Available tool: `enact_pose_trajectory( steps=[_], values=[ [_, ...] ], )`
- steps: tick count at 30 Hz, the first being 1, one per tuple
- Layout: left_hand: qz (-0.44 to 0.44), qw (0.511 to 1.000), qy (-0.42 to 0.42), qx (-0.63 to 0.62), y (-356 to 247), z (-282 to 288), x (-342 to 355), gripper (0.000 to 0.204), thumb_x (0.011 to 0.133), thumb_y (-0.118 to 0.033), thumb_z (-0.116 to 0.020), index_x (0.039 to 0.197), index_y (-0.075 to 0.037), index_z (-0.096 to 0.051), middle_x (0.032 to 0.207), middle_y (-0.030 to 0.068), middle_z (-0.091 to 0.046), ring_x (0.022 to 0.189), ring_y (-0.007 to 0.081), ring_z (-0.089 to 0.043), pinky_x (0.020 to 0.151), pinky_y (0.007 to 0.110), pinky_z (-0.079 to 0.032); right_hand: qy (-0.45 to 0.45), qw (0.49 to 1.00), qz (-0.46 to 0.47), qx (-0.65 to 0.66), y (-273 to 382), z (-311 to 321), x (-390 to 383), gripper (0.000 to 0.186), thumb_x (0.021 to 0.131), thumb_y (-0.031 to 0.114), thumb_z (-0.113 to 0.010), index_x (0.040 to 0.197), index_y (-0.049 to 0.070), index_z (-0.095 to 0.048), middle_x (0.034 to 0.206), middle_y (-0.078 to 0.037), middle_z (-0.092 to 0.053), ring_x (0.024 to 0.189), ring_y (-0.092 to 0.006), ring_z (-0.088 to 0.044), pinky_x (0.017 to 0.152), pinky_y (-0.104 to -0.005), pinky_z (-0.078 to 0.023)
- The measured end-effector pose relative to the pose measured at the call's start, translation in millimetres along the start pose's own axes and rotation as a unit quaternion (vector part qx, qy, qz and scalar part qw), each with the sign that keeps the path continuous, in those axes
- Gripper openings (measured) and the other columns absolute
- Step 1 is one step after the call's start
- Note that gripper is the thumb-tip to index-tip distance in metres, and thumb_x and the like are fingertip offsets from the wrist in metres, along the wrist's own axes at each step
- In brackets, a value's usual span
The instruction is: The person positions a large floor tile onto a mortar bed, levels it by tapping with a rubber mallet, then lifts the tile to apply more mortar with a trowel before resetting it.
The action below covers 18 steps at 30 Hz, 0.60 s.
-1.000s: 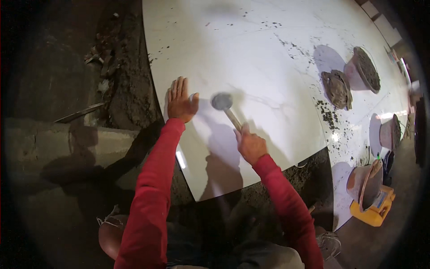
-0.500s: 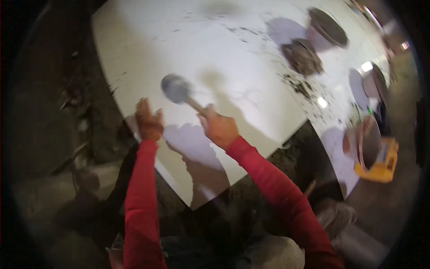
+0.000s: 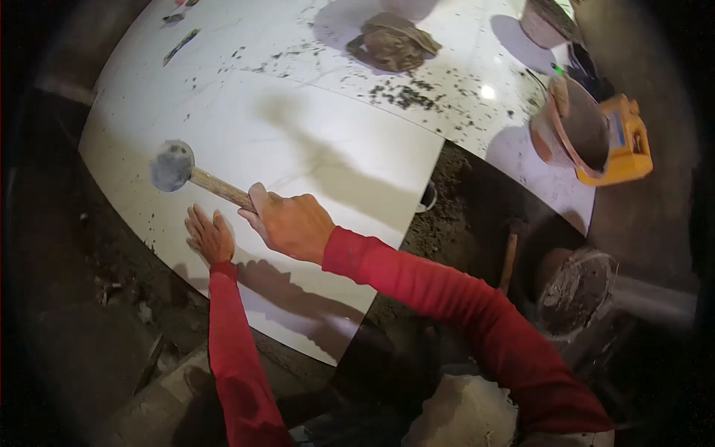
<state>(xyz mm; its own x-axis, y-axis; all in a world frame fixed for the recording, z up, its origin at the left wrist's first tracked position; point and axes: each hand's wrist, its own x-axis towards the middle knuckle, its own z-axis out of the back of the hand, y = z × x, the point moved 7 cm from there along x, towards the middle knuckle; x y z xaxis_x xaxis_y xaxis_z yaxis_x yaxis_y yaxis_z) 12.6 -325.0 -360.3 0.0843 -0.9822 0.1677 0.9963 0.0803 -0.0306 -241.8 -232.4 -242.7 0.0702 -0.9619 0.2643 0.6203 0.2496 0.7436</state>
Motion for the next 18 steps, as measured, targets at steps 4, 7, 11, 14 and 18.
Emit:
enact_pose_trajectory(
  steps=[4, 7, 11, 14, 18],
  values=[
    [0.0, 1.0, 0.004, 0.031, 2.6, -20.1, 25.0, 0.065, 0.097, -0.047, -0.04, 0.149, -0.01, -0.026, 0.157, 0.0102, -0.024, 0.145, 0.0333, -0.019, 0.11, 0.062, -0.019, 0.039, 0.997, -0.033, -0.055, -47.4, -32.3, 5.9, 0.034, 0.098, 0.034, -0.048, 0.107, 0.002, -0.044, 0.066, -0.018, -0.063, 0.048, -0.0364, -0.059, 0.046, -0.0494, -0.046],
    [-0.015, 0.998, -0.041, 0.042, 9.1, -18.1, 30.9, 0.067, 0.096, -0.046, -0.043, 0.148, -0.008, -0.026, 0.156, 0.0098, -0.024, 0.144, 0.0334, -0.02, 0.11, 0.062, -0.019, 0.1, 0.988, -0.039, -0.112, -40.5, -43.1, 25.5, 0.041, 0.098, 0.034, -0.044, 0.12, -0.001, -0.047, 0.066, -0.015, -0.064, 0.052, -0.0318, -0.063, 0.048, -0.0486, -0.048],
    [0.022, 1.0, 0.003, -0.02, 5.1, -5.2, 32.8, 0.065, 0.098, -0.044, -0.039, 0.15, -0.01, -0.023, 0.158, 0.0098, -0.021, 0.145, 0.0329, -0.017, 0.113, 0.06, -0.014, -0.003, 0.997, -0.055, -0.061, -20.9, -26.6, 52.2, 0.037, 0.099, 0.035, -0.045, 0.111, 0.001, -0.048, 0.06, -0.014, -0.063, 0.049, -0.0327, -0.061, 0.046, -0.0476, -0.047],
    [0.02, 0.999, 0.015, -0.022, -9.2, -3.9, 38.5, 0.065, 0.097, -0.045, -0.039, 0.15, -0.01, -0.023, 0.158, 0.0103, -0.021, 0.145, 0.0332, -0.017, 0.113, 0.06, -0.014, 0.064, 0.975, -0.077, -0.197, -76.9, -51.7, 54.7, 0.03, 0.098, 0.033, -0.049, 0.096, 0.004, -0.045, 0.059, -0.016, -0.062, 0.048, -0.034, -0.061, 0.045, -0.0479, -0.047],
    [0.024, 1.0, -0.005, 0.0, 18.1, -12.0, 42.6, 0.067, 0.097, -0.048, -0.038, 0.15, -0.01, -0.023, 0.157, 0.0109, -0.02, 0.145, 0.0327, -0.015, 0.113, 0.06, -0.013, 0.072, 0.991, -0.066, -0.097, -19.7, -33.9, 75.3, 0.034, 0.098, 0.035, -0.047, 0.104, 0.001, -0.047, 0.058, -0.015, -0.061, 0.05, -0.0338, -0.062, 0.048, -0.0486, -0.048]
  ],
)
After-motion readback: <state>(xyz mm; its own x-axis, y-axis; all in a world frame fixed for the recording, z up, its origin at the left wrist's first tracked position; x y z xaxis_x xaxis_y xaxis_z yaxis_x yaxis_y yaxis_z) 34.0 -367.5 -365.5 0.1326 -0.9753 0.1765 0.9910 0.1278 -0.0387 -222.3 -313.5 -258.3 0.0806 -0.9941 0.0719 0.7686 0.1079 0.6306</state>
